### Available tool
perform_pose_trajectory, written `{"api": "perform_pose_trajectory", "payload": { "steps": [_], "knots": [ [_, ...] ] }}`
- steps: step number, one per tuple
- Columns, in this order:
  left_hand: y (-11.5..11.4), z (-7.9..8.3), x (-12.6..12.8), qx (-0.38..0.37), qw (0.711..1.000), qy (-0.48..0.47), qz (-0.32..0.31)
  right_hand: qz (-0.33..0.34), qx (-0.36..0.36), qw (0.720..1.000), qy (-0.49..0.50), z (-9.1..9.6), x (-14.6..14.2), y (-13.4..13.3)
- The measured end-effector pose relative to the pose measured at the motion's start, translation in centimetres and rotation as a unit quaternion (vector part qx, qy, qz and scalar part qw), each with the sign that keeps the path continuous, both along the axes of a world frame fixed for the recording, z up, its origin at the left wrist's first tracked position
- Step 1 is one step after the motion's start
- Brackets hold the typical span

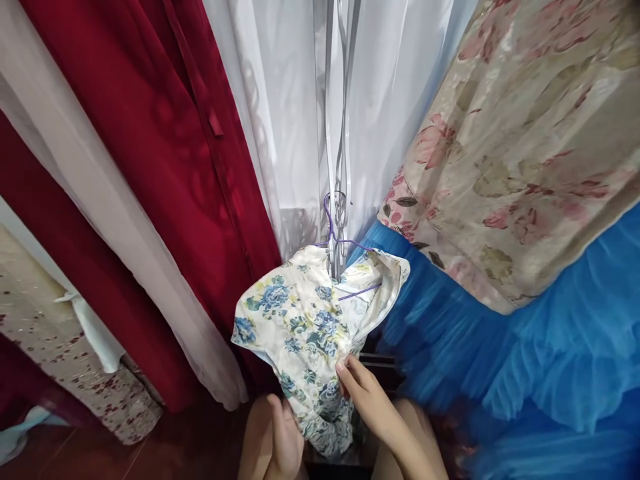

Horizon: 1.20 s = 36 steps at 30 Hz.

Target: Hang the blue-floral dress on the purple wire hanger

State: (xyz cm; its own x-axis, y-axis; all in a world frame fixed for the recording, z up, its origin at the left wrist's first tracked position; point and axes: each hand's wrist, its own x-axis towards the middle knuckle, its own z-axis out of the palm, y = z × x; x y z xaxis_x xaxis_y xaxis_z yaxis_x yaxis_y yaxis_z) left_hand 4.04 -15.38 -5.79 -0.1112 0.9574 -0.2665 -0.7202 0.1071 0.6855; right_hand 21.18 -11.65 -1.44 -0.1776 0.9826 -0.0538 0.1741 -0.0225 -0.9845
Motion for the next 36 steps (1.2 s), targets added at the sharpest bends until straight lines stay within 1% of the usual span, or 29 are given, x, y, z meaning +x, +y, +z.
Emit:
{"api": "perform_pose_trajectory", "payload": {
  "steps": [1, 3, 5, 7, 10, 12, 14, 16, 18, 20, 22, 28, 30, 32, 33, 34, 36],
  "knots": [
    [-0.4, -0.7, 0.0, -0.014, 1.000, 0.023, -0.008, 0.000, 0.003, 1.000, -0.005, -0.3, -0.3, 0.1],
    [-0.7, -1.5, 0.2, -0.037, 0.995, 0.087, -0.020, -0.029, 0.001, 1.000, -0.003, -0.6, -0.5, 0.0],
    [-0.6, -1.5, 0.7, -0.044, 0.991, 0.121, -0.028, -0.070, -0.011, 0.997, 0.007, -0.6, -0.3, -0.5],
    [-0.5, -0.9, 1.3, -0.041, 0.991, 0.120, -0.036, -0.102, -0.016, 0.994, 0.033, 0.0, -0.1, -1.1],
    [-0.8, 0.3, 2.2, -0.039, 0.993, 0.094, -0.051, -0.143, -0.008, 0.986, 0.084, 1.5, 0.1, -1.9],
    [-1.2, 1.0, 2.5, -0.044, 0.995, 0.075, -0.047, -0.181, -0.021, 0.978, 0.105, 2.4, 0.1, -2.2],
    [-1.6, 1.2, 2.4, -0.059, 0.996, 0.066, -0.028, -0.206, -0.047, 0.969, 0.132, 2.6, -0.1, -2.2],
    [-1.9, 1.2, 2.0, -0.098, 0.992, 0.073, -0.004, -0.186, -0.067, 0.963, 0.183, 2.0, -0.3, -2.1],
    [-1.9, 1.1, 1.5, -0.129, 0.989, 0.075, 0.020, -0.137, -0.073, 0.961, 0.230, 1.0, -0.5, -1.9],
    [-1.8, 1.0, 1.0, -0.123, 0.990, 0.062, 0.033, -0.099, -0.071, 0.961, 0.248, 0.2, -0.6, -1.7],
    [-1.5, 1.0, 0.8, -0.099, 0.993, 0.045, 0.039, -0.085, -0.068, 0.963, 0.245, -0.1, -0.7, -1.7],
    [-0.9, 1.1, 1.1, -0.067, 0.997, 0.034, 0.017, -0.092, -0.059, 0.971, 0.215, -0.3, -0.7, -1.1],
    [-0.4, 1.1, 0.8, -0.090, 0.993, 0.062, 0.038, -0.095, -0.063, 0.972, 0.208, -0.4, -0.4, -0.8],
    [0.6, 1.1, 0.0, -0.122, 0.982, 0.121, 0.073, -0.089, -0.069, 0.975, 0.192, -0.5, 0.1, -0.6],
    [1.1, 1.0, -0.5, -0.126, 0.975, 0.159, 0.089, -0.081, -0.067, 0.978, 0.180, -0.4, 0.3, -0.6],
    [1.7, 0.9, -1.1, -0.118, 0.967, 0.202, 0.099, -0.073, -0.061, 0.981, 0.167, -0.3, 0.6, -0.6],
    [2.7, 0.7, -2.2, -0.071, 0.948, 0.284, 0.124, -0.063, -0.045, 0.986, 0.146, -0.1, 0.9, -0.7]
  ]
}}
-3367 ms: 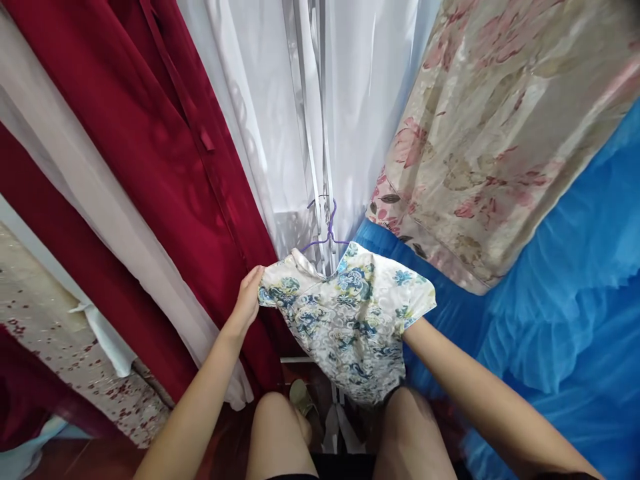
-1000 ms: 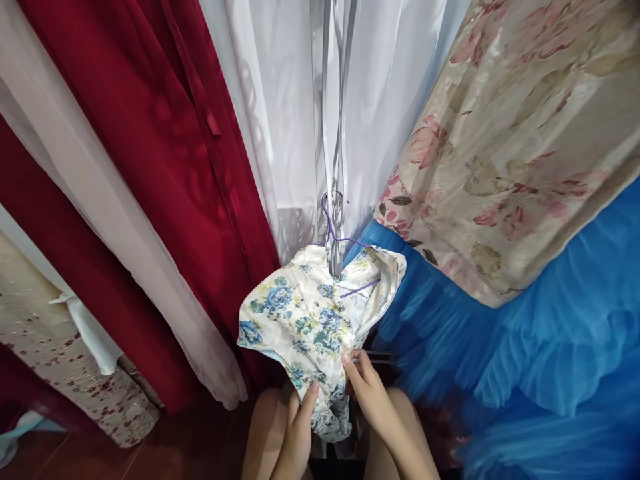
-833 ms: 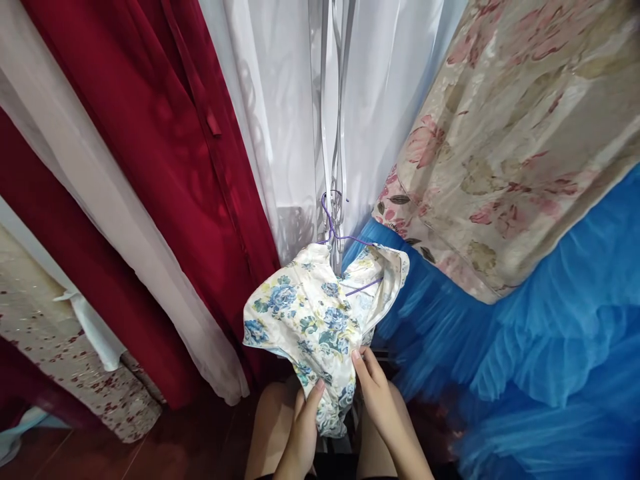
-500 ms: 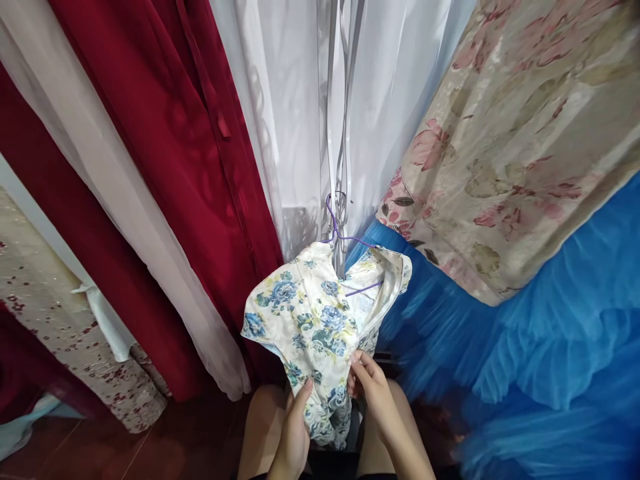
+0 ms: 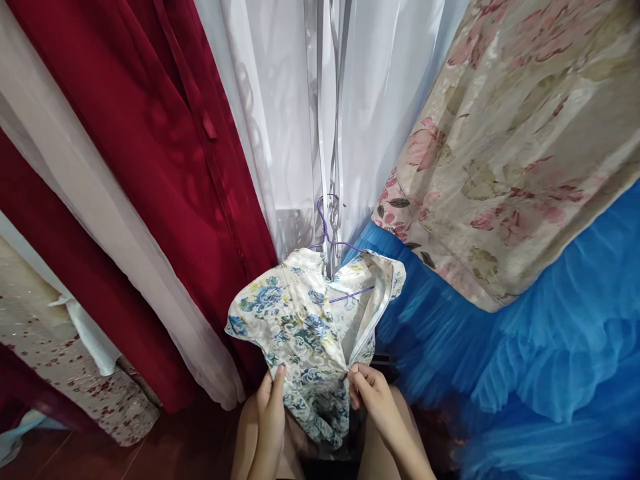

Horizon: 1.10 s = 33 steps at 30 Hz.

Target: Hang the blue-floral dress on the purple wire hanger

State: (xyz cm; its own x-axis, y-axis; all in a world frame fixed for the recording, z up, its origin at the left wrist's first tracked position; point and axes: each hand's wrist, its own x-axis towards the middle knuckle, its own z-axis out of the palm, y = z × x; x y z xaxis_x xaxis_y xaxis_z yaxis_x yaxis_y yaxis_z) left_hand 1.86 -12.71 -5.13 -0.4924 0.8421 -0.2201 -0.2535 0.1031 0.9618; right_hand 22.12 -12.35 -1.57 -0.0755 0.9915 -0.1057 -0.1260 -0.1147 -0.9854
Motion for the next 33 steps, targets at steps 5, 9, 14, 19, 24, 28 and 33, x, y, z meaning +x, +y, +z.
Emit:
{"api": "perform_pose_trajectory", "payload": {
  "steps": [5, 9, 14, 19, 24, 28, 33],
  "knots": [
    [0.0, -0.6, 0.5, 0.130, 0.963, 0.196, 0.130, -0.024, -0.003, 1.000, -0.011, 0.4, -0.1, -0.1],
    [-1.6, -0.2, 3.5, 0.187, 0.938, 0.289, 0.038, 0.005, 0.010, 1.000, -0.013, 0.7, -0.6, -0.1],
    [-1.8, 0.4, 6.2, 0.170, 0.938, 0.259, -0.155, 0.051, 0.008, 0.999, 0.017, 1.1, -1.5, -0.6],
    [-0.7, 0.7, 6.3, 0.163, 0.933, 0.272, -0.171, 0.056, 0.003, 0.998, 0.019, 1.3, -1.8, -0.9],
    [-0.2, 1.0, 5.8, 0.191, 0.914, 0.314, -0.175, 0.037, 0.002, 0.999, 0.023, 1.3, -1.8, -0.6],
    [-0.6, 0.8, 5.6, 0.193, 0.911, 0.318, -0.178, 0.038, -0.012, 0.998, 0.044, 1.4, -2.1, -0.2],
    [-0.8, 0.6, 5.6, 0.183, 0.909, 0.306, -0.214, 0.020, -0.004, 0.997, 0.068, 3.6, -2.1, 1.5]
  ]
}}
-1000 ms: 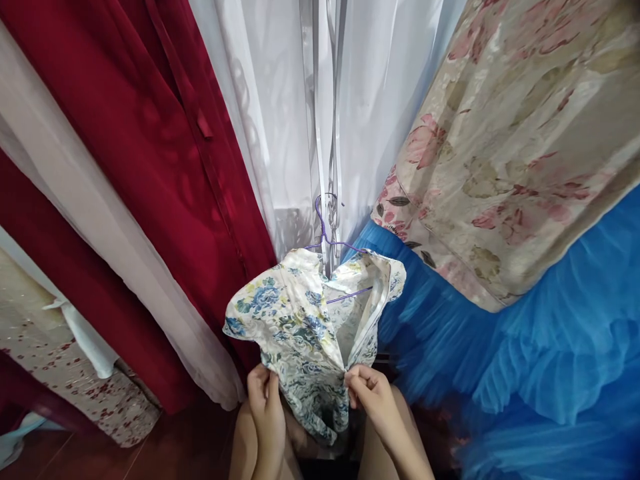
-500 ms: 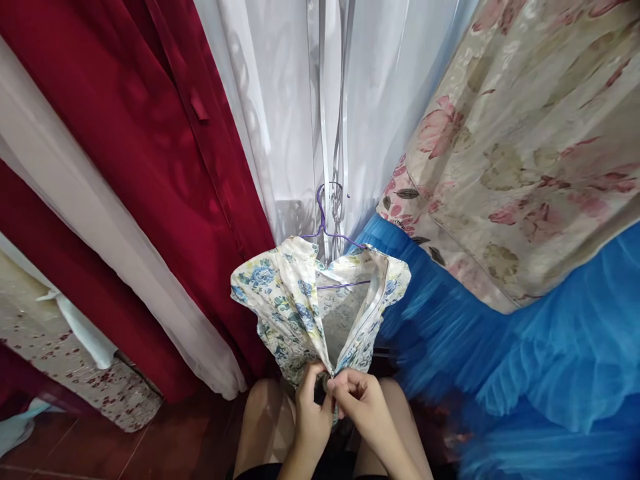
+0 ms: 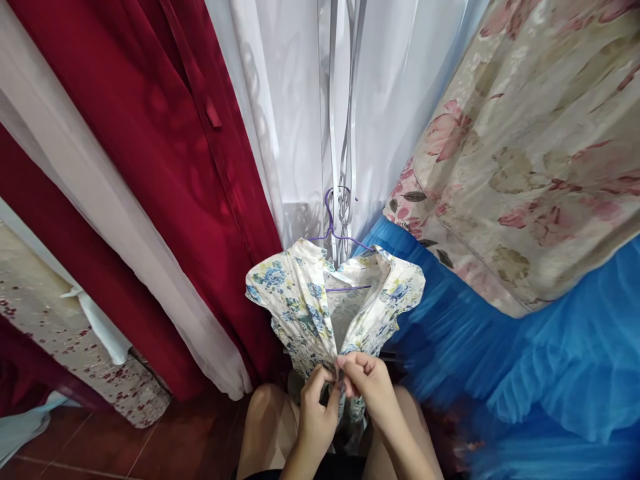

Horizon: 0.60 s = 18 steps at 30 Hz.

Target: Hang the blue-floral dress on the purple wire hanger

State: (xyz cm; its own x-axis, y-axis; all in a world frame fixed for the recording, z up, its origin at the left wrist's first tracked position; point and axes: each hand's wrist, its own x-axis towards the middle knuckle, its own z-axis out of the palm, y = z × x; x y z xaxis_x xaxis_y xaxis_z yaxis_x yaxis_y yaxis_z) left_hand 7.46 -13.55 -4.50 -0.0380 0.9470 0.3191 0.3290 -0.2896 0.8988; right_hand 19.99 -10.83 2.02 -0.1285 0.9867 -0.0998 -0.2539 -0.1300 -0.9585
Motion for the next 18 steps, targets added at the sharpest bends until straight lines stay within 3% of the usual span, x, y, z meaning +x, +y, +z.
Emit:
{"api": "perform_pose_trajectory", "payload": {
  "steps": [10, 12, 15, 18],
  "knots": [
    [-0.2, 1.6, -0.2, -0.084, 0.989, 0.054, -0.105, -0.105, 0.143, 0.983, 0.037, 11.9, -0.7, 8.5],
    [-0.3, 1.8, -0.5, -0.100, 0.986, 0.063, -0.120, -0.111, 0.151, 0.981, 0.049, 12.8, -1.1, 9.0],
    [0.4, 3.0, -1.5, -0.088, 0.984, 0.073, -0.136, -0.089, 0.155, 0.983, 0.040, 12.8, -1.3, 8.6],
    [2.6, 6.4, -2.7, -0.016, 0.988, 0.078, -0.129, -0.076, 0.163, 0.983, 0.024, 12.0, -1.1, 7.6]
  ]
}}
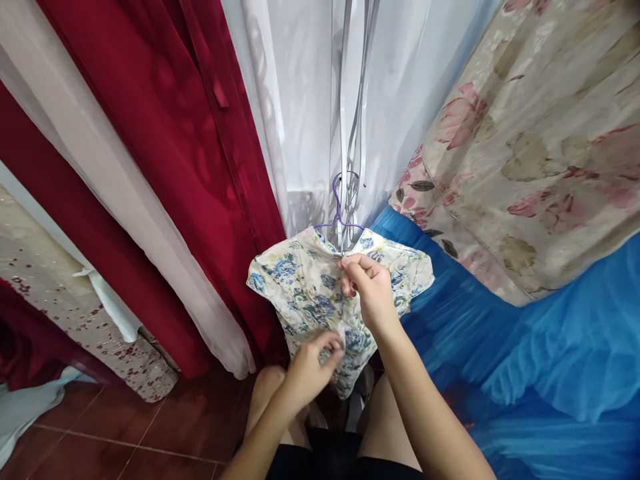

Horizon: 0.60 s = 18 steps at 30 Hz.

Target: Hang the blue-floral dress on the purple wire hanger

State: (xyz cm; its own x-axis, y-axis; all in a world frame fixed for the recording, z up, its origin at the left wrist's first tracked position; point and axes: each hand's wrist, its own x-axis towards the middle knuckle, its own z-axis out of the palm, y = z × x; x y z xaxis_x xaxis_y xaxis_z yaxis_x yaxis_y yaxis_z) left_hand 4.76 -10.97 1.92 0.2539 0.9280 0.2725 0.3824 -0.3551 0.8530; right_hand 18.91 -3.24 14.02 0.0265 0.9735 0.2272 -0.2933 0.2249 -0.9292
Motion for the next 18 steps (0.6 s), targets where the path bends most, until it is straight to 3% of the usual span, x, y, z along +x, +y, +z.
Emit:
{"api": "perform_pose_trajectory", "payload": {
  "steps": [5, 8, 13, 16, 18],
  "knots": [
    [5.2, 8.9, -0.4, 0.207, 0.974, -0.021, 0.086, 0.005, 0.027, 0.998, -0.051, 0.1, 1.2, -1.3],
    [7.5, 12.3, 0.6, 0.271, 0.959, 0.016, 0.076, 0.007, 0.046, 0.995, -0.086, 0.8, 1.7, -1.4],
    [8.6, 13.8, 1.4, 0.343, 0.934, 0.067, 0.076, -0.048, 0.066, 0.981, -0.174, -0.7, 1.4, 0.4],
    [9.3, 14.3, -0.6, 0.381, 0.911, 0.025, 0.154, -0.064, 0.053, 0.963, -0.258, -2.9, 0.9, 1.7],
    [10.6, 14.4, -3.1, 0.357, 0.904, -0.054, 0.227, -0.042, 0.037, 0.960, -0.275, -4.1, 0.7, 1.7]
  ]
}}
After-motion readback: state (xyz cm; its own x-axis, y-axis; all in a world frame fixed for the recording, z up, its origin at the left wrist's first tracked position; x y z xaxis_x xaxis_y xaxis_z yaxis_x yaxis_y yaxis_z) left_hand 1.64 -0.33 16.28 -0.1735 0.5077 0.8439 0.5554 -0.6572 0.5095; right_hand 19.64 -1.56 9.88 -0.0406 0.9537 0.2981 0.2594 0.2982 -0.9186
